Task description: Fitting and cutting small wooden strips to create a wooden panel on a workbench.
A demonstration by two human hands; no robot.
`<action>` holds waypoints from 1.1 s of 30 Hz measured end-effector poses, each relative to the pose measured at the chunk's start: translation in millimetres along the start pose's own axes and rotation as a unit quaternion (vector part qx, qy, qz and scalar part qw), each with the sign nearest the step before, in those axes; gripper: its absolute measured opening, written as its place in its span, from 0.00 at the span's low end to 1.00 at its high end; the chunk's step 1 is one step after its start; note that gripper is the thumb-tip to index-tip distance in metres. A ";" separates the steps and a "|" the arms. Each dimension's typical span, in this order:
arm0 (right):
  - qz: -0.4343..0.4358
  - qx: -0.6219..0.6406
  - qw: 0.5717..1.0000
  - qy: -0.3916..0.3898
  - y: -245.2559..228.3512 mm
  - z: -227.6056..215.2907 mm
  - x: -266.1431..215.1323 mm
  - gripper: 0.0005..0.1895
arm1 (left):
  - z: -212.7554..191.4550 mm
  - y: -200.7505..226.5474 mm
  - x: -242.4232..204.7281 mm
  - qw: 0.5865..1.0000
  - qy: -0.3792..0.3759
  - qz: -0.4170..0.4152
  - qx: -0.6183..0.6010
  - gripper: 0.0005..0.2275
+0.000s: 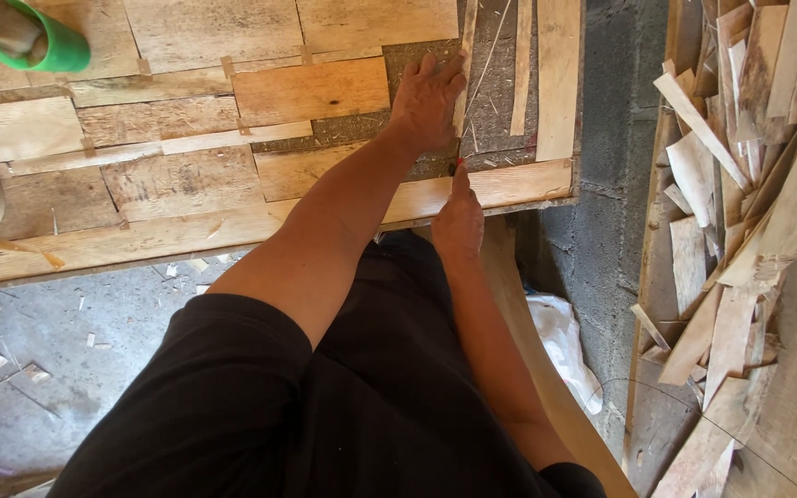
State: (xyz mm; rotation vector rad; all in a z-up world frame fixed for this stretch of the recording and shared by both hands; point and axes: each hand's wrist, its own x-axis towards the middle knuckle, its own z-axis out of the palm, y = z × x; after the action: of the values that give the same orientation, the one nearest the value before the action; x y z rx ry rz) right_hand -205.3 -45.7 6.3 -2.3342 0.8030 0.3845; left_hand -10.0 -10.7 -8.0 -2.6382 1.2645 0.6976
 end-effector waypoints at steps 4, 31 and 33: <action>0.005 0.021 1.000 0.004 3.2 -11.2 -2.4 0.36 | -7.0 3.2 -5.2 1.000 -0.012 -0.004 0.017 0.38; -0.059 0.195 0.962 0.180 56.5 -50.2 72.7 0.18 | 61.4 57.3 68.9 0.942 0.068 -0.256 -0.207 0.08; -0.052 0.193 0.960 0.194 61.6 -53.2 71.3 0.18 | 42.3 58.7 53.2 0.893 0.097 -0.300 -0.320 0.09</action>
State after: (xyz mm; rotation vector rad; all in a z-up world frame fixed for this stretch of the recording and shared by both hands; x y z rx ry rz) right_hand -185.8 -150.1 -14.6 -2.0896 0.8409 -0.2677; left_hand -40.9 -72.4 -65.4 -3.4202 0.1605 0.8482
